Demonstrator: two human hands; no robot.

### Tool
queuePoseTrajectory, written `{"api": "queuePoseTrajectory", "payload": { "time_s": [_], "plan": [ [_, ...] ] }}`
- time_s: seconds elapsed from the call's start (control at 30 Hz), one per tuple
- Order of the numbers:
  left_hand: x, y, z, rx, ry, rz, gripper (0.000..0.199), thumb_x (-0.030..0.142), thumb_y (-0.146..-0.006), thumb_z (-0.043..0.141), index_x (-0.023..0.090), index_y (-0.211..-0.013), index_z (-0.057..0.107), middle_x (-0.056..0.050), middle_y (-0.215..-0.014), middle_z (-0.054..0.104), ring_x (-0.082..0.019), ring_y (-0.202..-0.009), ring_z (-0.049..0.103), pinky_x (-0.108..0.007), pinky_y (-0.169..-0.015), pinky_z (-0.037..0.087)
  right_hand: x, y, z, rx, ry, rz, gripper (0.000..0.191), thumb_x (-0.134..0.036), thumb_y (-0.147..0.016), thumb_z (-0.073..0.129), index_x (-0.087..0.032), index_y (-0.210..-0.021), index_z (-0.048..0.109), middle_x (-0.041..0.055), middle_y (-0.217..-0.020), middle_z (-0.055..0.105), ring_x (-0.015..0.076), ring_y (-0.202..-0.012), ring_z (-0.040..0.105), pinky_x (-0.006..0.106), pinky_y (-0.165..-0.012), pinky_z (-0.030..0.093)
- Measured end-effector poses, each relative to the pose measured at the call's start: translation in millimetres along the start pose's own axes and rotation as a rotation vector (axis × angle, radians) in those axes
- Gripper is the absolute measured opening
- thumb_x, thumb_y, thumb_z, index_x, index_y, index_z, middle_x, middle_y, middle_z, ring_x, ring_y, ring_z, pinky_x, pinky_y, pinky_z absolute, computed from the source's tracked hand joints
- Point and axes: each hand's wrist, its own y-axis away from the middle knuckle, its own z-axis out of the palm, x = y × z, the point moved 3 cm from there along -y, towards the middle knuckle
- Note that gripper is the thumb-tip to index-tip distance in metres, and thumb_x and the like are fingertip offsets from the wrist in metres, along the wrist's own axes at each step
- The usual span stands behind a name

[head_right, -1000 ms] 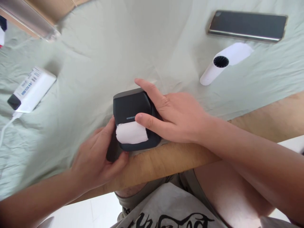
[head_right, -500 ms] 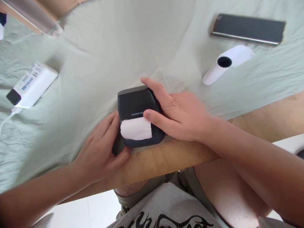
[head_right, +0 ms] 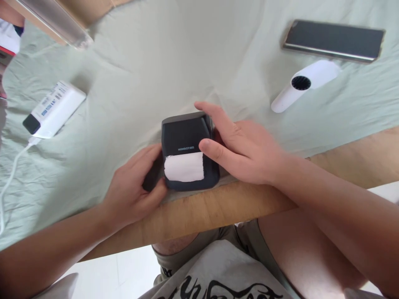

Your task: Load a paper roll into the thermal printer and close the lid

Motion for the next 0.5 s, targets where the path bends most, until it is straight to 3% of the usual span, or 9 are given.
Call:
{"api": "queuePoseTrajectory", "payload": {
  "time_s": [0.1,0.23,0.37,0.5],
  "plan": [
    [-5.1,3.4,0.9,-0.032,-0.003,0.0,0.085,0.025,-0.113,0.065,0.032,-0.193,0.035,-0.017,-0.177,0.072,-0.041,-0.159,0.076,-0.061,-0.127,0.071,-2.5,0.7,0.0,-0.054,-0.008,0.033,0.096,-0.086,-0.12,0.036,-0.023,-0.192,0.034,0.0091,-0.113,0.087,0.0284,-0.086,0.08,0.043,-0.076,0.056],
    [-5.0,7.4,3.6,-0.067,-0.058,0.031,0.102,0.025,-0.112,0.066,0.028,-0.201,0.017,-0.023,-0.181,0.066,-0.046,-0.164,0.072,-0.063,-0.129,0.07,-4.7,0.3,2.4,-0.083,0.014,0.055,0.098,-0.087,-0.118,0.038,-0.023,-0.192,0.033,0.0096,-0.109,0.085,0.0301,-0.082,0.077,0.044,-0.074,0.054],
    [-1.8,6.6,3.3,-0.054,-0.086,0.019,0.098,0.019,-0.112,0.065,0.028,-0.2,0.024,-0.024,-0.182,0.063,-0.045,-0.164,0.071,-0.06,-0.13,0.07,-5.9,0.5,2.1,-0.076,0.041,-0.001,0.097,-0.084,-0.12,0.036,-0.021,-0.194,0.031,0.0075,-0.101,0.081,0.0258,-0.075,0.071,0.041,-0.069,0.05],
    [0.9,2.3,3.2,-0.015,-0.102,-0.003,0.091,0.013,-0.111,0.063,0.029,-0.197,0.035,-0.023,-0.181,0.064,-0.043,-0.163,0.073,-0.056,-0.131,0.07,-8.3,1.5,-1.3,-0.068,0.092,-0.09,0.095,-0.08,-0.125,0.027,-0.019,-0.198,0.018,0.0049,-0.096,0.075,0.0221,-0.075,0.068,0.036,-0.067,0.047]
  ]
}}
